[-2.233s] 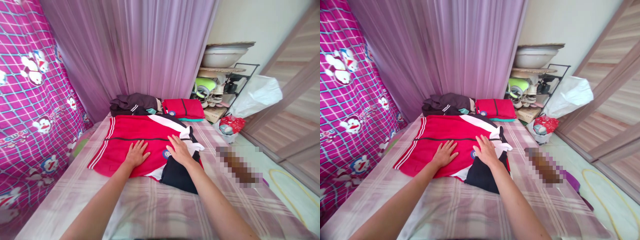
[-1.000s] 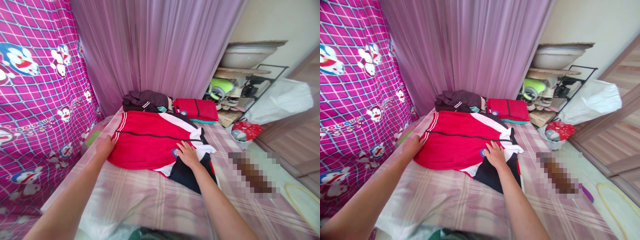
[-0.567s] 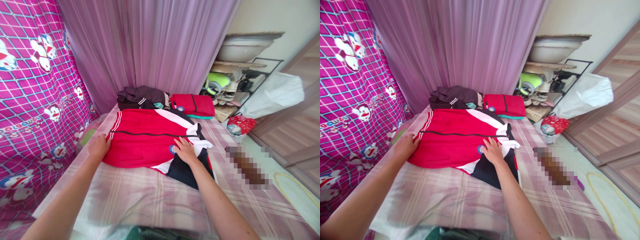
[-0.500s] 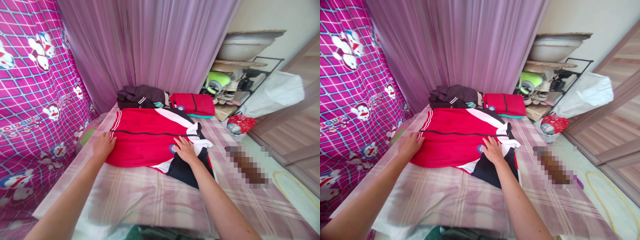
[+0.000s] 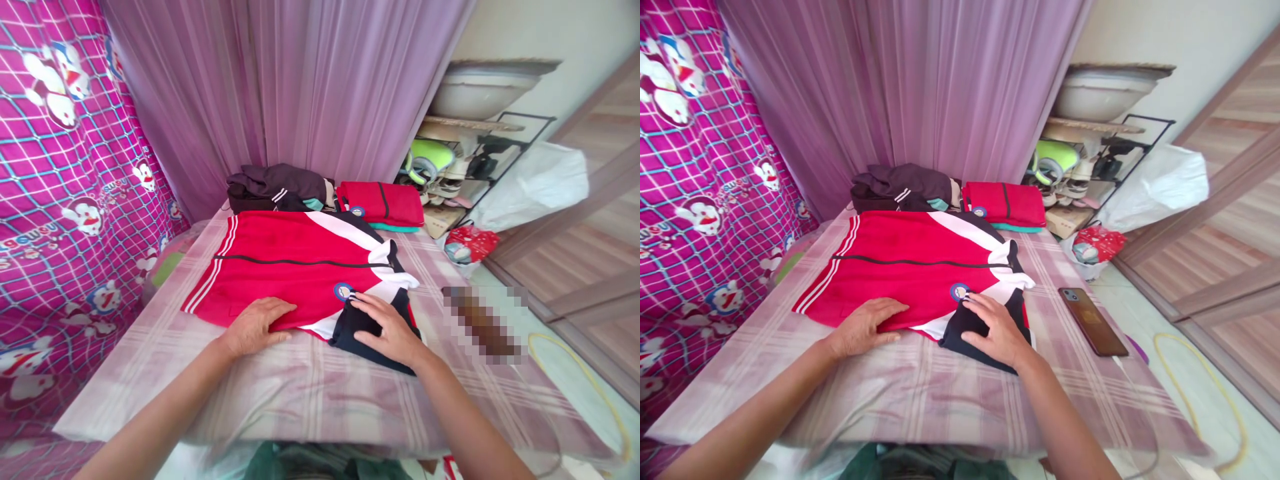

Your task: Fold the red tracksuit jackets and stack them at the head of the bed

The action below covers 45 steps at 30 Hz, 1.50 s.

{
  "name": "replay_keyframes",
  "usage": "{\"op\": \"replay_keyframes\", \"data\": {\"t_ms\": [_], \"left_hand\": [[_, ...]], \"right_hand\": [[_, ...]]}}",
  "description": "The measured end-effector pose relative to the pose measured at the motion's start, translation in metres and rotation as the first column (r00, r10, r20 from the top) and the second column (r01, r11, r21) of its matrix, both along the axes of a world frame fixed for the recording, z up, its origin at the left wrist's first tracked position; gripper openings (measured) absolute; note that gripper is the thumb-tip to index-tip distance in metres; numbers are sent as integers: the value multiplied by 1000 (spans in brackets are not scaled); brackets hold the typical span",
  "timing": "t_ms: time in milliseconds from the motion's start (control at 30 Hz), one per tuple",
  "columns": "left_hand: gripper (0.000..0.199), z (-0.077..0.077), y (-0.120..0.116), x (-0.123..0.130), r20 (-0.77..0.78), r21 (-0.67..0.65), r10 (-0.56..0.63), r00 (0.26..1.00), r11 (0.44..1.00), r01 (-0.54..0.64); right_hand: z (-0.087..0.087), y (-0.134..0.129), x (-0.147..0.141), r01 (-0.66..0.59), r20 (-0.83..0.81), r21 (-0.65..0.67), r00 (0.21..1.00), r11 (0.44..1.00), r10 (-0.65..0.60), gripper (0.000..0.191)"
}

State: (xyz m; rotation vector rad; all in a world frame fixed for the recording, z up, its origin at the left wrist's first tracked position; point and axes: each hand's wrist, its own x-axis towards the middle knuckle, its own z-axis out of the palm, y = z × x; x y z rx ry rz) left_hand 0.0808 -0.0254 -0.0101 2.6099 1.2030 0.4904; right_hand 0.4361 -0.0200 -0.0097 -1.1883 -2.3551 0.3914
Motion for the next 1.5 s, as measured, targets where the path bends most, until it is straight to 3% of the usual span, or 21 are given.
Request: {"op": "replay_keyframes", "data": {"t_ms": [100, 200, 267, 400, 567, 633, 733, 933, 1033, 1133, 1200, 1500], "left_hand": [[45, -7, -4, 0, -19, 54, 50, 999, 997, -49], [26, -13, -5, 3, -49, 159, 49, 998, 986, -41], [24, -13, -6, 4, -106, 227, 65, 992, 973, -40], [32, -6, -8, 1, -197, 214, 99, 975, 975, -56], [32, 2, -8, -6, -140, 92, 200, 970, 978, -189], [28, 2, -8, -8, -107, 77, 209, 972, 976, -201], [29, 1, -11, -11, -71, 95, 154, 985, 985, -147], [29, 1, -19, -18, -84, 132, 62, 995, 990, -50], [32, -1, -20, -20, -92, 158, 47, 995, 987, -32], [35, -7, -19, -20, -76, 184, 69, 995, 981, -54], [35, -11, -18, -20, -63, 207, 84, 994, 976, -70], [35, -13, -22, -19, -2, 241, 100, 995, 966, -96]], "right_hand": [[-4, -21, 2, -19, 136, 24, 991, 1000, 16, 68], [-10, -27, 1, 20, 198, 59, 980, 998, -31, 42], [-9, -23, 1, 58, 176, 50, 982, 997, -65, 31], [12, -8, 10, 78, 87, -143, 994, 987, -66, 36], [47, 6, 16, -59, 184, -431, 971, 900, 152, 30], [54, 7, 11, -66, 254, -459, 946, 886, 202, 26], [56, 5, 5, -30, 284, -457, 942, 889, 178, 27], [65, 0, 7, -110, 183, -520, 954, 847, 237, 34], [72, 13, 0, -24, 227, -457, 963, 889, 143, 36], [73, 39, -20, 58, 268, -271, 963, 961, 17, 35], [71, 61, -39, 72, 259, -185, 966, 980, -22, 30], [63, 158, -112, 257, 314, -28, 920, 966, -236, 35]]}}
